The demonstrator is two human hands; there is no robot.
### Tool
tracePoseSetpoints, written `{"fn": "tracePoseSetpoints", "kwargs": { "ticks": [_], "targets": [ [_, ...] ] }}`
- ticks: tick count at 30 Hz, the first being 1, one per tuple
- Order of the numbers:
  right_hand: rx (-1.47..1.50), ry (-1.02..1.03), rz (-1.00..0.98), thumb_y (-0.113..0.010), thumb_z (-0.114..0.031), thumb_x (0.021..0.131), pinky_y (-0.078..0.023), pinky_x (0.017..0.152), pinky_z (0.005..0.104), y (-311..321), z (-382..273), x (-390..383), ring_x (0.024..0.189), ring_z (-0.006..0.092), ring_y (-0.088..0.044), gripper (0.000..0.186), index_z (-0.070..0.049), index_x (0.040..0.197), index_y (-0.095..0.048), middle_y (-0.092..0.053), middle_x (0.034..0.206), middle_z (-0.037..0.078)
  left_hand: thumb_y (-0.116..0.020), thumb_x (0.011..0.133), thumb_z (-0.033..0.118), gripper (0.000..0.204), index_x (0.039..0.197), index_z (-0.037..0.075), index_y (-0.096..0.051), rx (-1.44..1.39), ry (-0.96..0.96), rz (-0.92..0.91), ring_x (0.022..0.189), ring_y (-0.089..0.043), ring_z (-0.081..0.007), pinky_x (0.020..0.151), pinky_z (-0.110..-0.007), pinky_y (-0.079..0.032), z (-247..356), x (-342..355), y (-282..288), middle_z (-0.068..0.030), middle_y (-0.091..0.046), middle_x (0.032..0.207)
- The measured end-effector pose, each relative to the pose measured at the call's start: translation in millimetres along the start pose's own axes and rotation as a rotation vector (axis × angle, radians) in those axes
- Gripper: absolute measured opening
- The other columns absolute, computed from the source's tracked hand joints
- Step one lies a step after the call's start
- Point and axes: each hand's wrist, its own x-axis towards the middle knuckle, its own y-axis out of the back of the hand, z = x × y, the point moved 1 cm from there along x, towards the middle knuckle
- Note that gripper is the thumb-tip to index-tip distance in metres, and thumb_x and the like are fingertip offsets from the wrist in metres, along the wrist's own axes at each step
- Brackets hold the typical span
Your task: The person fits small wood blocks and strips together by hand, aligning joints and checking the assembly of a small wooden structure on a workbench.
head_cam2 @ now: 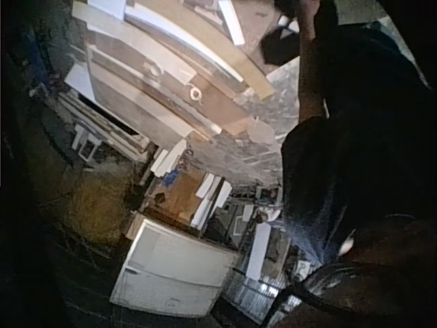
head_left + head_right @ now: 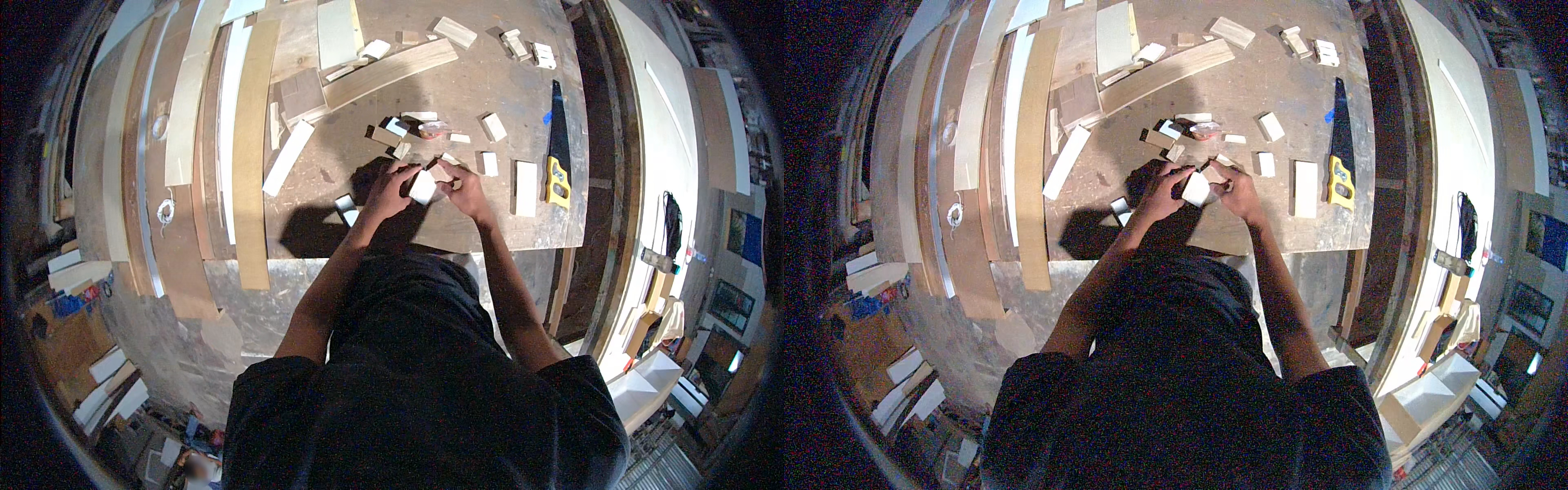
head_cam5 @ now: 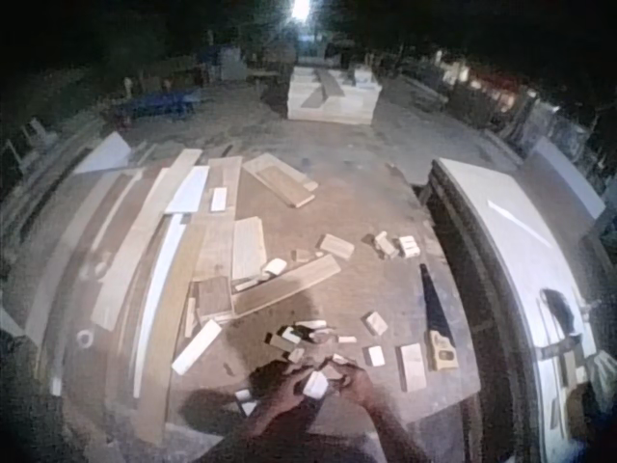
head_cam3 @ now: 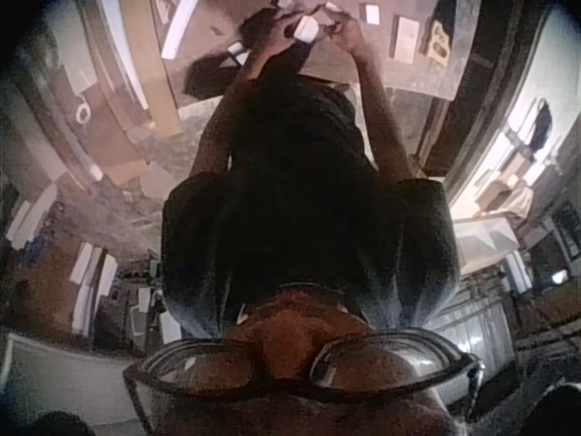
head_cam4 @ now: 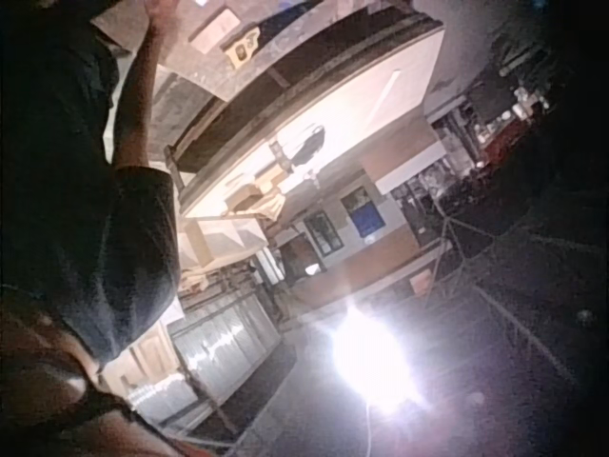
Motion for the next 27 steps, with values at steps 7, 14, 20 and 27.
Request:
{"fn": "tracePoseSetpoints", "kwargs": {
  "ticks": [7,14,20,27],
  "targets": [
    [-0.025,-0.034,0.051,-0.076,-0.001,0.079,-0.061,0.064,0.0330,-2.4,-17.7,-6.4,0.091,0.0234,-0.071,0.053,-0.009,0.131,-0.067,-0.071,0.107,0.019,-0.078,0.064,-0.001,0.081,0.141,0.016,-0.058,-0.019,0.051,-0.035,0.122,-0.052,-0.0373,0.106,-0.043,-0.045,-1.5,-0.6,0.1,-0.0145,-0.054,0.134],
    [-0.140,0.103,0.160,-0.072,0.003,0.078,-0.064,0.064,0.0341,-12.9,14.5,-9.4,0.086,0.0308,-0.073,0.038,-0.003,0.116,-0.071,-0.069,0.110,0.020,-0.078,0.064,0.000,0.081,0.140,0.017,-0.059,-0.043,0.037,-0.024,0.121,-0.053,-0.0370,0.105,-0.043,-0.045,1.8,0.9,0.2,-0.0153,-0.055,0.131],
    [-0.173,0.117,0.156,-0.072,0.003,0.077,-0.064,0.063,0.0353,-15.9,12.5,-9.5,0.084,0.0308,-0.073,0.038,-0.004,0.115,-0.072,-0.069,0.106,0.020,-0.080,0.064,0.001,0.080,0.140,0.016,-0.059,-0.053,0.023,-0.029,0.119,-0.053,-0.0368,0.105,-0.043,-0.045,6.4,2.0,2.8,-0.0155,-0.055,0.129],
    [-0.116,0.147,0.167,-0.074,0.001,0.078,-0.063,0.062,0.0365,-14.4,9.1,-9.9,0.082,0.0317,-0.072,0.035,-0.003,0.114,-0.072,-0.069,0.104,0.020,-0.080,0.065,0.000,0.081,0.141,0.017,-0.058,-0.042,0.017,-0.014,0.120,-0.052,-0.0370,0.104,-0.043,-0.046,2.5,2.0,0.0,-0.0150,-0.054,0.131]
  ]
}}
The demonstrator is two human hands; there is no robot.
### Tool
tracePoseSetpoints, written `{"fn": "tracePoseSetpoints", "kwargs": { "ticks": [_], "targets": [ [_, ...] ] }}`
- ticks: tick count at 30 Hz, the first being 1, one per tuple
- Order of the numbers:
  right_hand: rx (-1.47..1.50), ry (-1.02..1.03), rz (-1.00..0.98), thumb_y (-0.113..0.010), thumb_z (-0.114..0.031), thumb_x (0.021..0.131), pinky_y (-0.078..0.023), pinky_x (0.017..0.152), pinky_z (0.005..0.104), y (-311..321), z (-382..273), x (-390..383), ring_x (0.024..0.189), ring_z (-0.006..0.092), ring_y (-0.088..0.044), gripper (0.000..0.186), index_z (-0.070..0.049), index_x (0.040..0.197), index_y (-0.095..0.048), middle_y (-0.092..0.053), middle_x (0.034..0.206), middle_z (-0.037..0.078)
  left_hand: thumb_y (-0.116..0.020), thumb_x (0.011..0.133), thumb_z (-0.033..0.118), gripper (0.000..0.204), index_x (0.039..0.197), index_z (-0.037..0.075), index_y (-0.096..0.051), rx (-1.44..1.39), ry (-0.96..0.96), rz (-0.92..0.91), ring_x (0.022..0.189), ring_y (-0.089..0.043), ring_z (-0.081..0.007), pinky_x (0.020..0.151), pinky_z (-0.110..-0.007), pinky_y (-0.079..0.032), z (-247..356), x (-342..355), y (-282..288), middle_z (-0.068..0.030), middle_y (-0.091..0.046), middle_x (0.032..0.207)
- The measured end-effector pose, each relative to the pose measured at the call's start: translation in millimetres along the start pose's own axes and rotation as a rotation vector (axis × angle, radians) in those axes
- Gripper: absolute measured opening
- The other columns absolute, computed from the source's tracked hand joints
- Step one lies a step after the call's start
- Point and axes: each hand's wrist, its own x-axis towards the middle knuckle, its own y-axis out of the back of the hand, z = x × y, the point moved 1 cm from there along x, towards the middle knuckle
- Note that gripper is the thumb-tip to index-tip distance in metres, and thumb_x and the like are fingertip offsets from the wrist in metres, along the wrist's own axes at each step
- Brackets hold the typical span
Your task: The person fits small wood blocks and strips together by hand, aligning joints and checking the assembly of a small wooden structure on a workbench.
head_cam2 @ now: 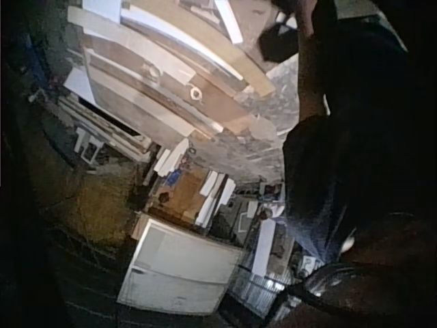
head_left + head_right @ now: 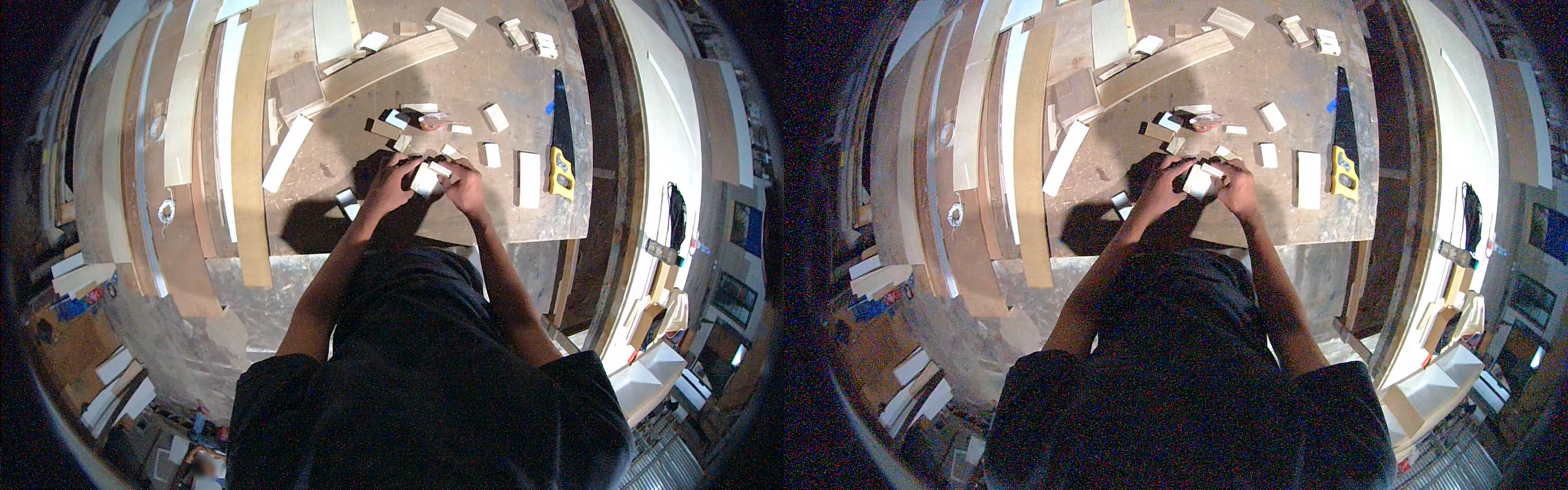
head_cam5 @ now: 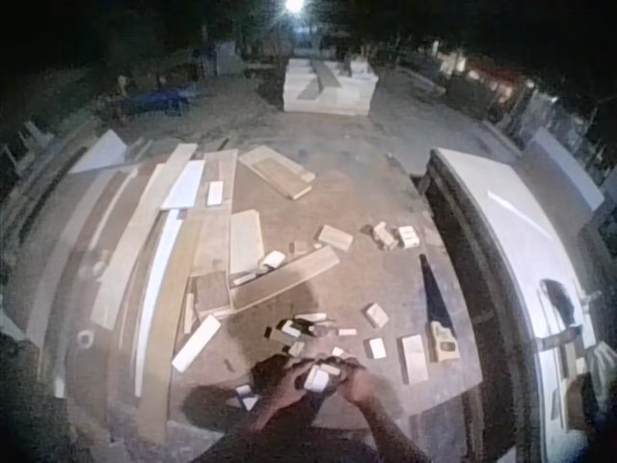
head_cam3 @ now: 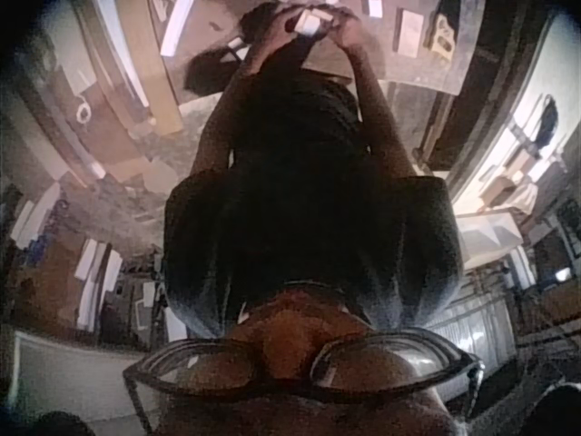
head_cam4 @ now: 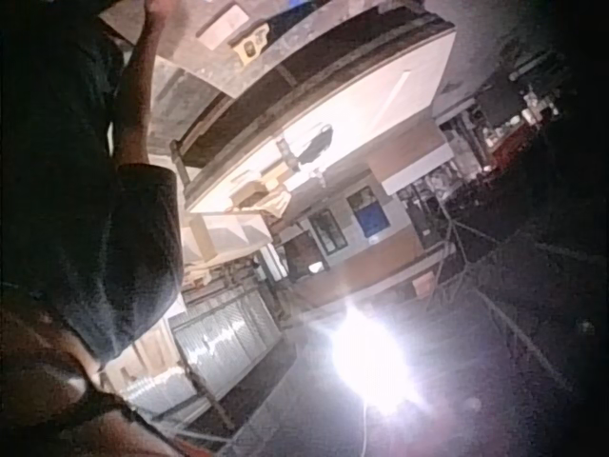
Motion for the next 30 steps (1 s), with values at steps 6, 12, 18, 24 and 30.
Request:
{"fn": "tracePoseSetpoints", "kwargs": {
  "ticks": [6,12,18,24,30],
  "targets": [
    [0.008,-0.055,-0.037,-0.074,-0.003,0.081,-0.063,0.063,0.0373,5.0,-12.9,2.5,0.084,0.0337,-0.072,0.032,0.000,0.113,-0.071,-0.069,0.103,0.021,-0.080,0.065,0.001,0.081,0.142,0.017,-0.058,0.001,0.038,-0.027,0.121,-0.053,-0.0365,0.103,-0.043,-0.047,-2.4,-1.1,-0.9,-0.0144,-0.053,0.133],
    [-0.101,-0.100,-0.055,-0.078,-0.010,0.079,-0.059,0.076,0.0403,4.5,-15.9,3.8,0.089,0.0360,-0.071,0.035,-0.002,0.113,-0.072,-0.070,0.104,0.021,-0.080,0.065,0.001,0.081,0.141,0.017,-0.058,0.038,-0.001,0.000,0.118,-0.055,-0.0359,0.102,-0.042,-0.047,-4.8,-0.7,-1.9,-0.0145,-0.054,0.132],
    [-0.092,-0.087,-0.028,-0.080,-0.010,0.077,-0.058,0.078,0.0405,1.6,-12.3,2.0,0.093,0.0363,-0.070,0.039,-0.004,0.115,-0.072,-0.070,0.105,0.021,-0.080,0.064,0.002,0.080,0.141,0.015,-0.058,0.031,-0.018,0.000,0.117,-0.055,-0.0362,0.100,-0.042,-0.048,2.1,-0.1,2.1,-0.0148,-0.054,0.130],
    [-0.029,-0.151,-0.049,-0.080,-0.008,0.080,-0.062,0.066,0.0370,3.9,-16.7,-0.9,0.088,0.0317,-0.072,0.041,-0.002,0.119,-0.070,-0.069,0.109,0.020,-0.079,0.068,-0.001,0.077,0.140,0.011,-0.057,0.012,0.067,-0.052,0.124,-0.055,-0.0342,0.107,-0.039,-0.046,10.8,-1.0,6.8,-0.0162,-0.054,0.133],
    [-0.051,-0.110,-0.041,-0.079,-0.010,0.081,-0.062,0.062,0.0352,-1.0,-10.0,-1.9,0.087,0.0307,-0.072,0.040,-0.002,0.120,-0.070,-0.070,0.109,0.020,-0.080,0.065,0.003,0.076,0.138,0.012,-0.059,-0.011,0.018,0.002,0.119,-0.054,-0.0365,0.103,-0.042,-0.046,1.0,-3.6,0.7,-0.0147,-0.054,0.132]
  ]
}}
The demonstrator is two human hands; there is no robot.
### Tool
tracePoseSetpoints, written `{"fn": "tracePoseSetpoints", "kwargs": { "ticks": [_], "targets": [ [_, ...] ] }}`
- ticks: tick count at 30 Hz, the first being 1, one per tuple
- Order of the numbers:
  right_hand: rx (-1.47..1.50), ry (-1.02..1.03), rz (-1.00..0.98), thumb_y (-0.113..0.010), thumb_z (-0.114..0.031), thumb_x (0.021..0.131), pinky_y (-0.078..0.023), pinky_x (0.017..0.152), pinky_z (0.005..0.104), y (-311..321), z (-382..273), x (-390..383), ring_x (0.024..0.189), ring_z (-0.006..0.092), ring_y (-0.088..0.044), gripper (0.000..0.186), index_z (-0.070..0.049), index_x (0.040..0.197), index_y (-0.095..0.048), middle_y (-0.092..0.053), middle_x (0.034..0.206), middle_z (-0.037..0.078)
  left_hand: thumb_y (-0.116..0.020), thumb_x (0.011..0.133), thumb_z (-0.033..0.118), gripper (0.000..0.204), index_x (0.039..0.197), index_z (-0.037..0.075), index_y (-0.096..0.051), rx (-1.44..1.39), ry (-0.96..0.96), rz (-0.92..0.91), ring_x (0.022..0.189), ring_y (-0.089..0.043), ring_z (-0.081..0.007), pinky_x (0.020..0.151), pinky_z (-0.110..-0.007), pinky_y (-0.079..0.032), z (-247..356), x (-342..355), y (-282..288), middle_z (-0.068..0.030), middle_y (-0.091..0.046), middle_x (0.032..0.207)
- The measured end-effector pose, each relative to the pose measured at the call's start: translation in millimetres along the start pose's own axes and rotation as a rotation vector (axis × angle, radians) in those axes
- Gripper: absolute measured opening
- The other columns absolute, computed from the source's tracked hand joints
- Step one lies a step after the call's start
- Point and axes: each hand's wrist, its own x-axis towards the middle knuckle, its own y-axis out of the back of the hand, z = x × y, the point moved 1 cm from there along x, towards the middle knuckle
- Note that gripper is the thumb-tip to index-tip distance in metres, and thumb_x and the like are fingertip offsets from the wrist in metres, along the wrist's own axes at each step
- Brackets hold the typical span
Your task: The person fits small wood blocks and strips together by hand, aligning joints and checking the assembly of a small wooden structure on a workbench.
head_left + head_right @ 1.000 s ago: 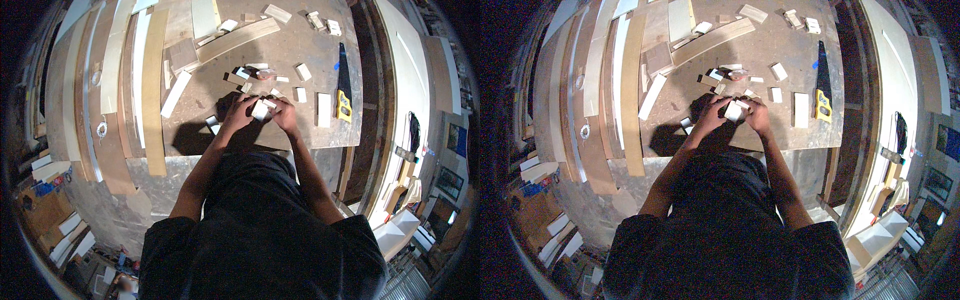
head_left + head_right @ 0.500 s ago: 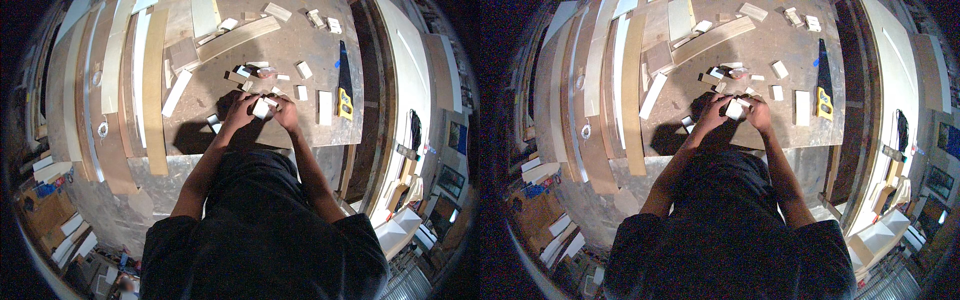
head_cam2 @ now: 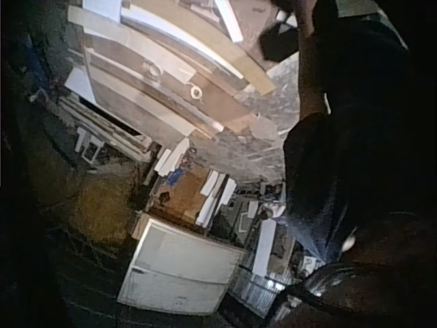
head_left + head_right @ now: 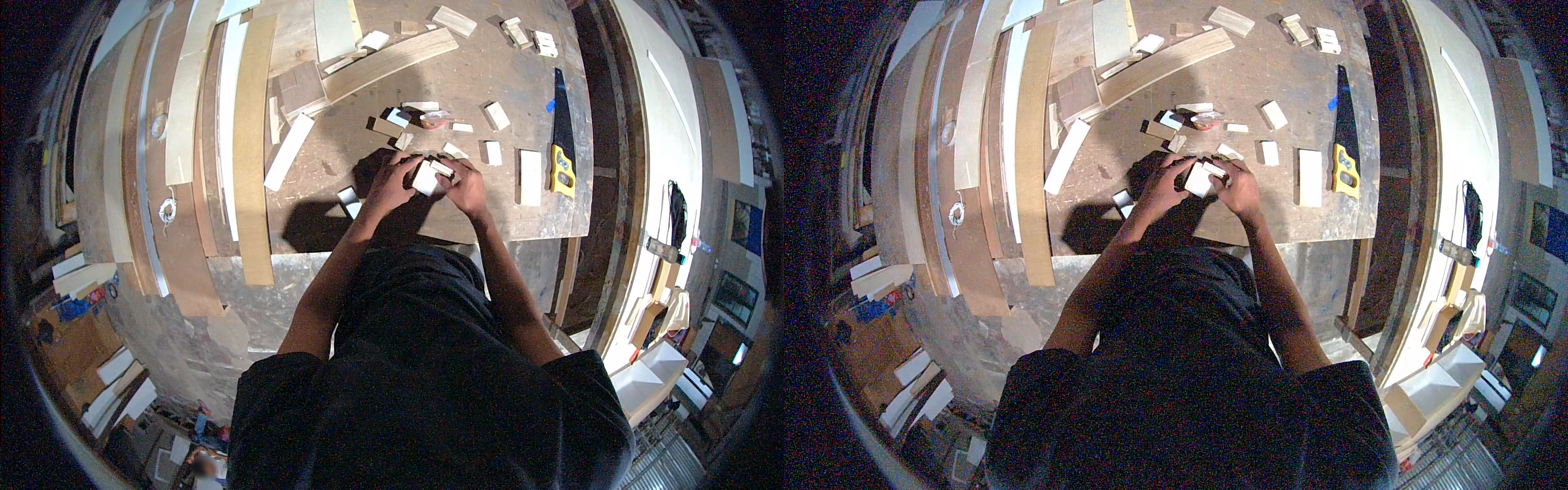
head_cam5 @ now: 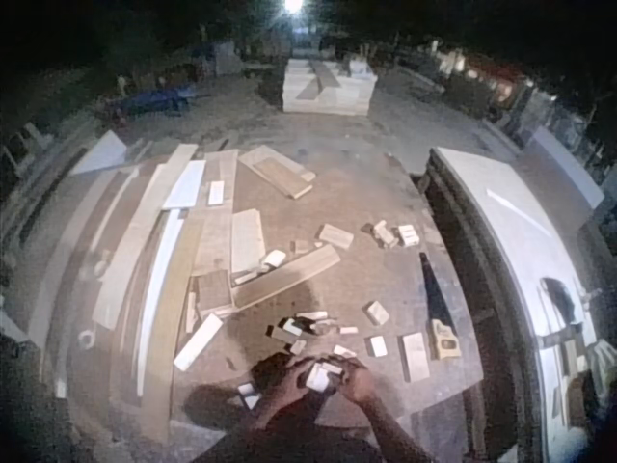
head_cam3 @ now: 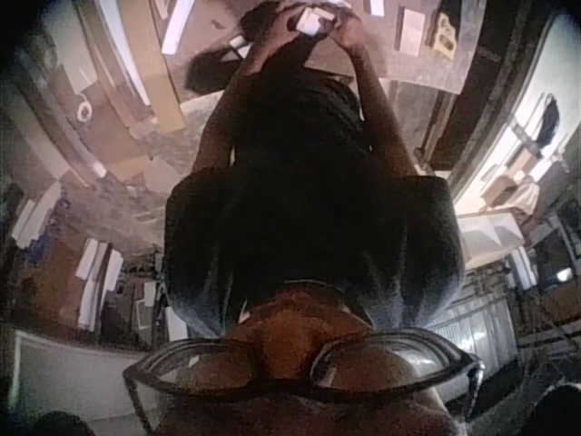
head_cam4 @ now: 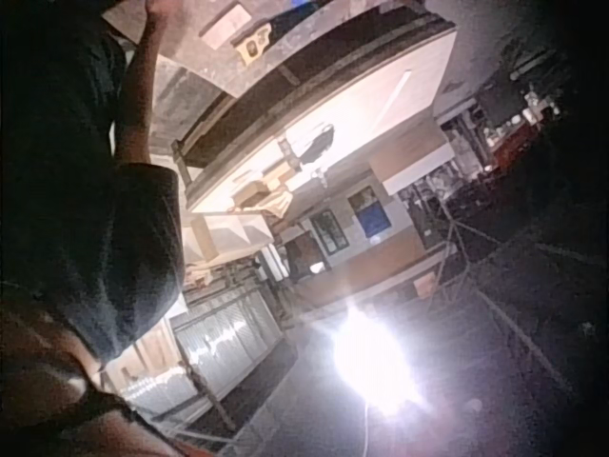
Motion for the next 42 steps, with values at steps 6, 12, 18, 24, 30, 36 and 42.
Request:
{"fn": "tracePoseSetpoints", "kwargs": {
  "ticks": [6,12,18,24,30,36,42],
  "targets": [
    [-0.044,0.037,0.028,-0.078,-0.012,0.082,-0.061,0.061,0.0365,-0.3,-1.5,-0.3,0.086,0.0294,-0.072,0.037,-0.002,0.118,-0.070,-0.070,0.107,0.021,-0.080,0.064,0.003,0.075,0.136,0.012,-0.060,0.021,-0.030,0.015,0.120,-0.053,-0.0370,0.103,-0.043,-0.046,-7.0,1.2,-3.8,-0.0144,-0.054,0.132],
    [-0.008,0.047,0.016,-0.076,-0.009,0.083,-0.061,0.061,0.0360,-3.7,6.3,-0.8,0.080,0.0299,-0.073,0.034,-0.003,0.116,-0.071,-0.072,0.105,0.021,-0.080,0.064,0.003,0.074,0.134,0.012,-0.061,0.012,-0.024,0.033,0.119,-0.054,-0.0375,0.102,-0.044,-0.047,-8.9,0.8,-5.6,-0.0148,-0.055,0.131],
    [-0.011,0.052,0.024,-0.074,-0.008,0.083,-0.062,0.061,0.0358,-3.9,7.8,4.5,0.082,0.0295,-0.074,0.033,-0.002,0.116,-0.071,-0.072,0.105,0.021,-0.079,0.064,0.003,0.072,0.133,0.011,-0.061,0.052,-0.035,0.034,0.116,-0.056,-0.0374,0.100,-0.044,-0.048,-4.9,1.7,-2.0,-0.0148,-0.055,0.129],
    [0.043,-0.015,-0.028,-0.075,-0.007,0.083,-0.062,0.061,0.0359,-4.3,12.4,7.0,0.084,0.0292,-0.074,0.032,-0.003,0.115,-0.072,-0.073,0.107,0.020,-0.080,0.064,0.003,0.072,0.133,0.011,-0.061,0.026,-0.015,0.007,0.116,-0.056,-0.0371,0.098,-0.044,-0.049,1.9,2.9,1.4,-0.0144,-0.056,0.128],
    [0.055,-0.073,-0.013,-0.078,-0.010,0.082,-0.061,0.060,0.0334,-9.2,16.4,6.3,0.083,0.0226,-0.073,0.033,-0.004,0.114,-0.073,-0.074,0.102,0.016,-0.083,0.063,0.006,0.076,0.135,0.010,-0.059,0.096,-0.025,0.009,0.120,-0.055,-0.0362,0.100,-0.043,-0.048,-4.7,2.3,1.2,-0.0146,-0.053,0.132],
    [0.245,-0.213,0.202,-0.082,-0.016,0.080,-0.056,0.064,0.0304,-16.7,48.1,-4.2,0.075,0.0166,-0.069,0.034,-0.003,0.111,-0.074,-0.075,0.096,0.013,-0.090,0.059,0.025,0.104,0.148,0.007,-0.038,0.211,0.085,-0.005,0.129,-0.045,-0.0426,0.107,-0.053,-0.040,27.7,-4.5,-8.7,-0.0205,-0.045,0.140],
    [-0.035,-0.286,0.169,-0.083,-0.026,0.080,-0.056,0.065,0.0355,-11.2,51.4,-14.8,0.070,0.0227,-0.070,0.035,-0.005,0.106,-0.074,-0.073,0.082,0.012,-0.088,0.066,0.038,0.113,0.152,0.003,-0.023,0.345,0.207,0.083,0.131,-0.042,-0.0454,0.103,-0.067,-0.034,29.1,-13.5,-33.2,-0.0263,-0.041,0.145]
  ]
}}
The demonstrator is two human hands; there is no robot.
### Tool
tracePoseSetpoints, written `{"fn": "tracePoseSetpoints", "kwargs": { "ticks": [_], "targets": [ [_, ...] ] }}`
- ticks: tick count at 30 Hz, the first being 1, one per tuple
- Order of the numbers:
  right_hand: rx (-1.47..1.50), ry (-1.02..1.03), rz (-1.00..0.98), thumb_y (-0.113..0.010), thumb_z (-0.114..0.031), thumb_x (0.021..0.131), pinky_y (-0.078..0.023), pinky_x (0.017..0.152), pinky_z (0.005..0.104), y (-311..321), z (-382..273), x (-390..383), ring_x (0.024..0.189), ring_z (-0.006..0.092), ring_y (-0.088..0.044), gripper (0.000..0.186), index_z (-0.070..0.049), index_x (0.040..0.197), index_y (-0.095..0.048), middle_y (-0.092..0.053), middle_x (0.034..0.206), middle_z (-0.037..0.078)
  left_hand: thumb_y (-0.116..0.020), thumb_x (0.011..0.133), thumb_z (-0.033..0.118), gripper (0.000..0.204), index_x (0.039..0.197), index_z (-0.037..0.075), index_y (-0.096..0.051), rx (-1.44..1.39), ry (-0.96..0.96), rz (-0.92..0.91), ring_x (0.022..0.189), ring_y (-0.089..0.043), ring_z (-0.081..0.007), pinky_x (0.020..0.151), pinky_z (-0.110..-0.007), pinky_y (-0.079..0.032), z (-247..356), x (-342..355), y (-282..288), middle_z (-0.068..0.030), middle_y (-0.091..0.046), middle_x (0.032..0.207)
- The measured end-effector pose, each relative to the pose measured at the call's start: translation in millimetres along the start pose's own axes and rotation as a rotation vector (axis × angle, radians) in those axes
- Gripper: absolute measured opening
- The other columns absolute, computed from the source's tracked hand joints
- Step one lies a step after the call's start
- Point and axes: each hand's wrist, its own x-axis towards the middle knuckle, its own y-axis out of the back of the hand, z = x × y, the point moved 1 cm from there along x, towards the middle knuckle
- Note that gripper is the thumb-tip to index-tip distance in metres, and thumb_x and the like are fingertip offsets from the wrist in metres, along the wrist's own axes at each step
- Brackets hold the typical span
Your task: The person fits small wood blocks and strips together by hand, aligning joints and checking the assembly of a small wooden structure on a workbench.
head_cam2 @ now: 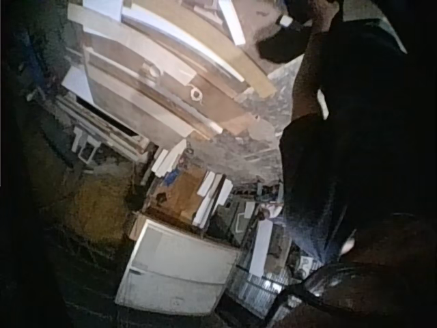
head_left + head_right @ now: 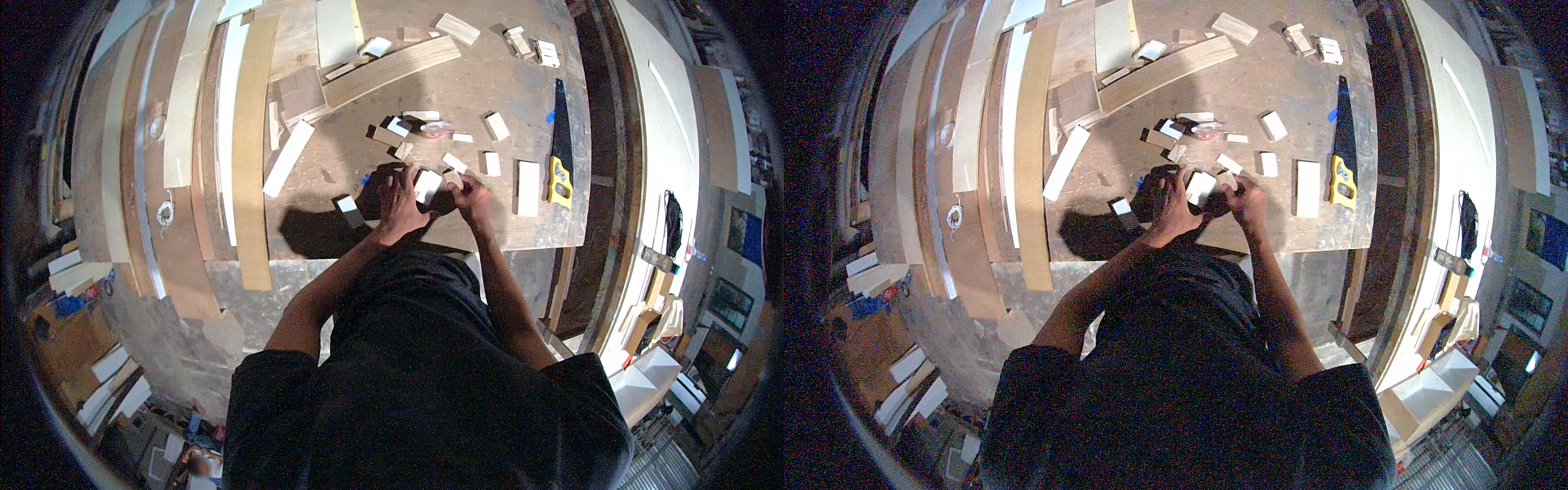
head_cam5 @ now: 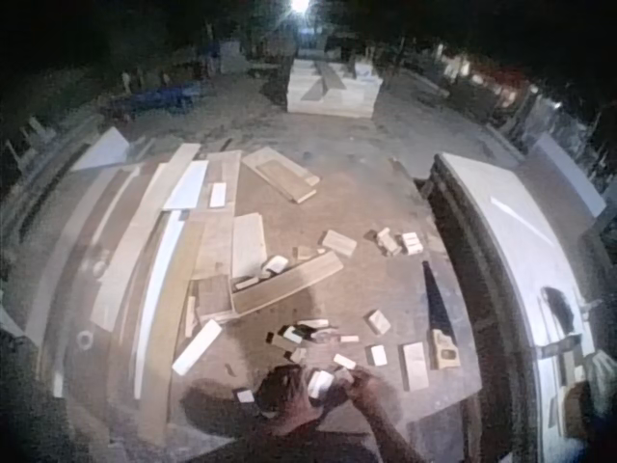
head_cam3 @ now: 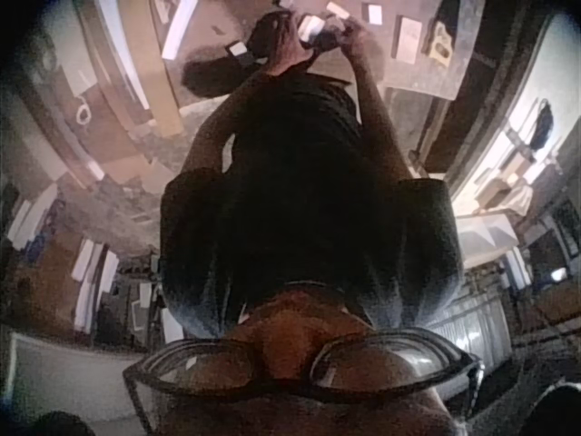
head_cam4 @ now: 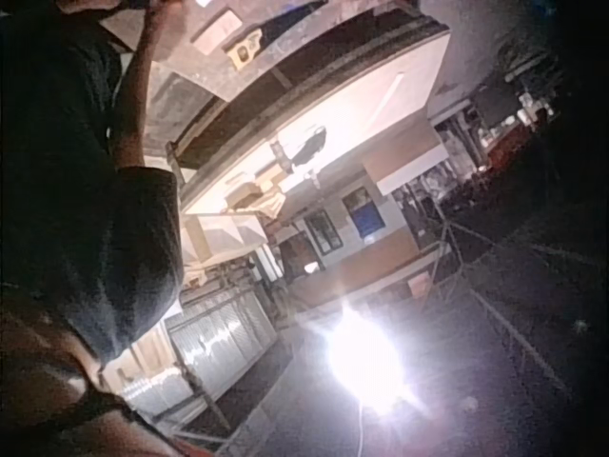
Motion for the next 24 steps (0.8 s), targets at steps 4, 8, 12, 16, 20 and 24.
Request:
{"fn": "tracePoseSetpoints", "kwargs": {
  "ticks": [4,8,12,16,20,24],
  "targets": [
    [-0.171,0.047,0.060,-0.082,-0.035,0.080,-0.057,0.066,0.0397,4.0,-1.0,-2.2,0.069,0.0288,-0.070,0.037,-0.006,0.103,-0.074,-0.070,0.079,0.015,-0.086,0.068,0.035,0.107,0.149,0.002,-0.026,-0.087,-0.043,0.057,0.127,-0.045,-0.0449,0.101,-0.063,-0.035,-1.8,4.2,-12.5,-0.0270,-0.046,0.138],
    [-0.249,0.100,0.030,-0.081,-0.036,0.080,-0.057,0.068,0.0409,8.1,-12.8,-1.0,0.072,0.0287,-0.070,0.039,-0.007,0.105,-0.071,-0.071,0.081,0.013,-0.083,0.068,0.029,0.102,0.148,0.001,-0.027,-0.182,-0.008,0.078,0.120,-0.051,-0.0432,0.099,-0.059,-0.037,-12.8,5.2,-25.8,-0.0260,-0.053,0.128],
    [-0.454,0.361,0.253,-0.081,-0.035,0.080,-0.057,0.071,0.0404,14.2,-28.0,-0.9,0.076,0.0277,-0.071,0.043,-0.007,0.109,-0.066,-0.072,0.086,0.011,-0.081,0.068,0.026,0.099,0.147,-0.001,-0.028,-0.120,-0.036,0.159,0.119,-0.052,-0.0423,0.099,-0.057,-0.037,-18.4,8.4,-27.4,-0.0255,-0.055,0.123],
    [-0.140,0.184,-0.104,-0.086,-0.026,0.076,-0.057,0.070,0.0386,19.7,-34.6,3.7,0.076,0.0296,-0.071,0.042,-0.006,0.107,-0.065,-0.072,0.094,0.013,-0.080,0.067,0.021,0.095,0.145,0.004,-0.030,-0.363,-0.055,0.114,0.105,-0.059,-0.0395,0.089,-0.050,-0.047,-28.8,11.8,-11.5,-0.0231,-0.057,0.115],
    [0.226,0.013,-0.425,-0.087,-0.023,0.079,-0.060,0.070,0.0343,23.7,-35.3,14.0,0.085,0.0203,-0.073,0.058,-0.004,0.128,-0.064,-0.073,0.109,0.014,-0.084,0.064,0.015,0.097,0.144,0.010,-0.030,-0.667,-0.097,0.072,0.088,-0.064,-0.0307,0.074,-0.041,-0.054,-25.7,12.7,21.5,-0.0182,-0.060,0.107],
    [0.578,-0.241,-0.733,-0.083,-0.011,0.083,-0.061,0.071,0.0304,40.9,-62.8,23.8,0.090,0.0176,-0.070,0.058,-0.002,0.135,-0.060,-0.071,0.114,0.009,-0.083,0.064,0.011,0.095,0.143,0.008,-0.030,-0.797,-0.048,-0.030,0.087,-0.061,-0.0220,0.074,-0.035,-0.052,-20.0,17.3,41.8,-0.0135,-0.059,0.105]
  ]
}}
